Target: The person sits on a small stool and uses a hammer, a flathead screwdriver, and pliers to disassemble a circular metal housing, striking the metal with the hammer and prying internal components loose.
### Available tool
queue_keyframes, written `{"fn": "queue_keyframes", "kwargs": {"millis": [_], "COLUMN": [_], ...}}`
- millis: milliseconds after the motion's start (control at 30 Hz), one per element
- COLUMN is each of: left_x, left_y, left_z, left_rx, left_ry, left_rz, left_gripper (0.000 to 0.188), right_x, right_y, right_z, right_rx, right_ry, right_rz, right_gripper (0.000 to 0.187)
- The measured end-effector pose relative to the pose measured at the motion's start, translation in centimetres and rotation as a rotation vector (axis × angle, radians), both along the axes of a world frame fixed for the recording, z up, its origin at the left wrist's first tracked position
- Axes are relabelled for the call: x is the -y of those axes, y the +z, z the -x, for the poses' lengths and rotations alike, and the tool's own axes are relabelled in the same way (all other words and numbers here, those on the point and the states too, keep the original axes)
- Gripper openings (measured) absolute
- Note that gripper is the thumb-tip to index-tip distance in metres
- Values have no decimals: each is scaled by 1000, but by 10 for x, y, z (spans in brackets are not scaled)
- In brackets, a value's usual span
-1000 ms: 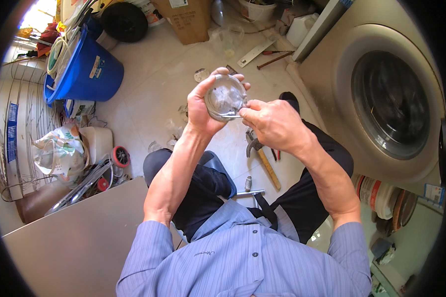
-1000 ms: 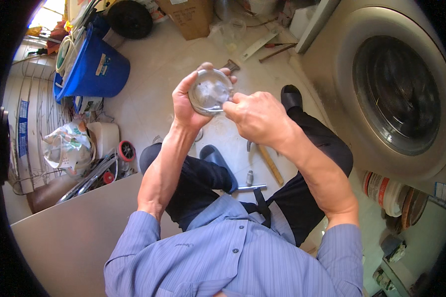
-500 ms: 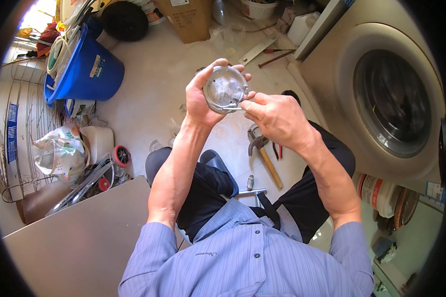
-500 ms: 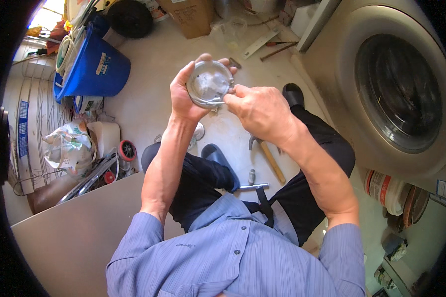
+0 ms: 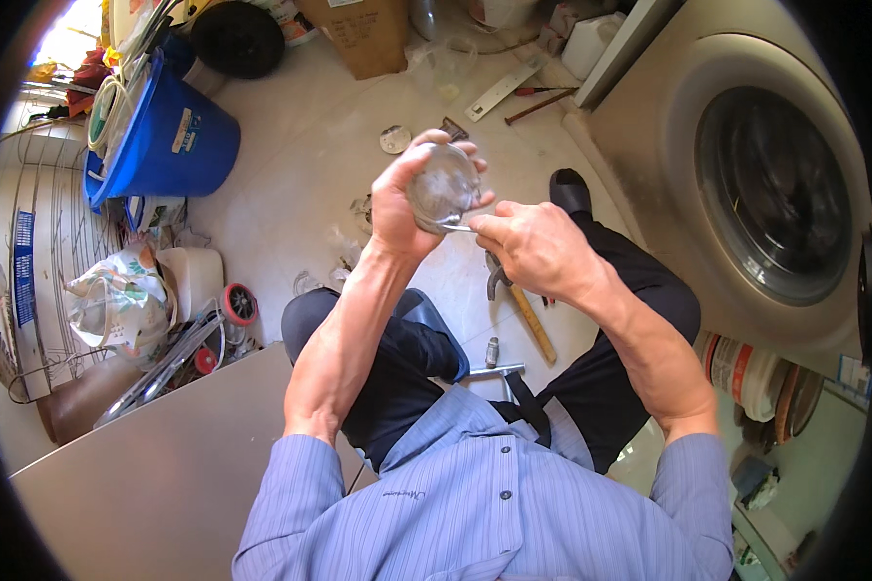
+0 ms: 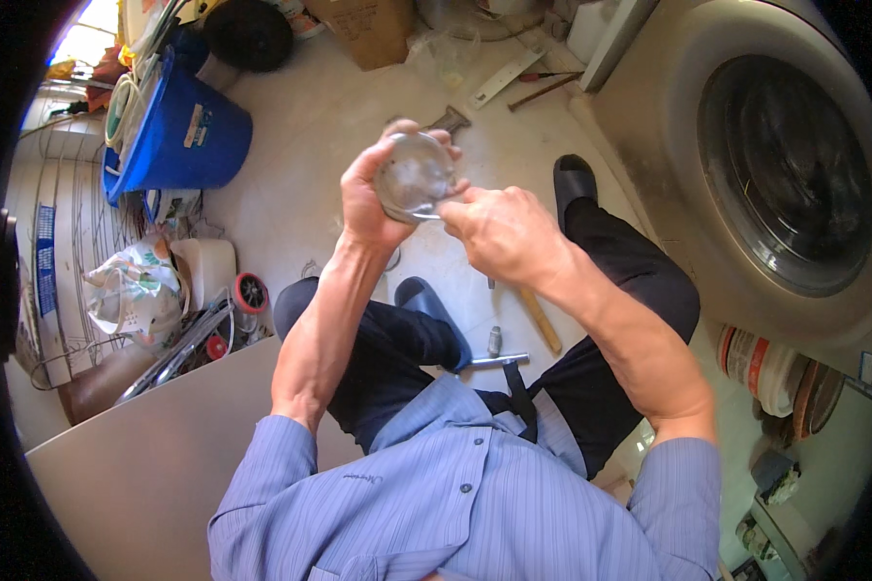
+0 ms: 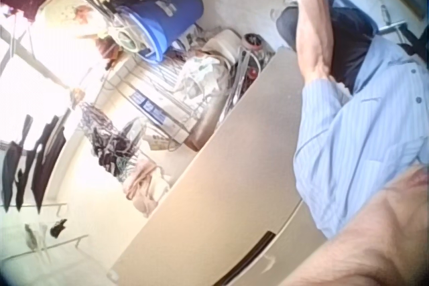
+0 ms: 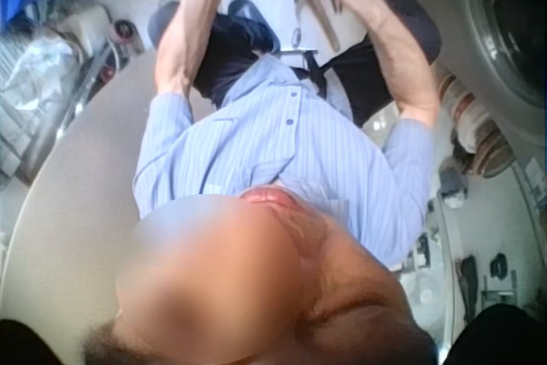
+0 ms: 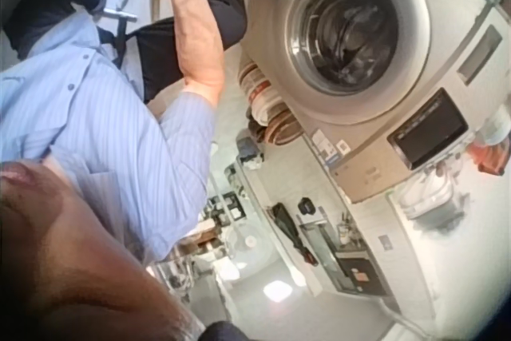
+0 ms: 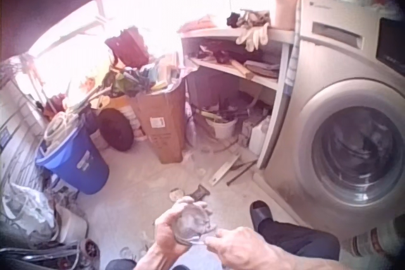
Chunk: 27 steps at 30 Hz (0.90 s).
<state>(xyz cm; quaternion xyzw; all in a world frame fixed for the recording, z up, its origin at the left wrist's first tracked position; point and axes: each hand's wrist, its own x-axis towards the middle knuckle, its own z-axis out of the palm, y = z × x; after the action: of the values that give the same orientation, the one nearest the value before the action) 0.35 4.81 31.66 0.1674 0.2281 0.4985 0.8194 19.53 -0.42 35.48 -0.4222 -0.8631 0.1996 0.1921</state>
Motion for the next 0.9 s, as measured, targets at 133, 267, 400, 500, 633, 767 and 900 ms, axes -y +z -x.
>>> {"fn": "queue_keyframes", "kwargs": {"millis": [133,267,400,500,633,767,900], "left_x": [-4,-6,-9,-10,-8,-6,-4], "left_y": [5,12,11,10,15,15,17], "left_z": [0,7,19,23,21,17,17], "left_rx": [80,187,340,411,408,410,414], "left_ry": [138,181,182,154,123,84,56], "left_rz": [64,105,173,175,165,143,132], "left_gripper": [31,33,36,40,46,51,55], "right_x": [9,6,0,-6,-4,-5,-7], "right_y": [1,9,16,23,25,22,18], "right_z": [11,11,-9,-14,-8,-9,-11], "right_rx": [-67,-124,-251,-257,-269,-279,-284], "right_ry": [-109,-135,-152,-210,-215,-223,-195], "right_rz": [-2,55,94,188,289,301,332], "right_gripper": [19,12,18,20,22,22,21]}}
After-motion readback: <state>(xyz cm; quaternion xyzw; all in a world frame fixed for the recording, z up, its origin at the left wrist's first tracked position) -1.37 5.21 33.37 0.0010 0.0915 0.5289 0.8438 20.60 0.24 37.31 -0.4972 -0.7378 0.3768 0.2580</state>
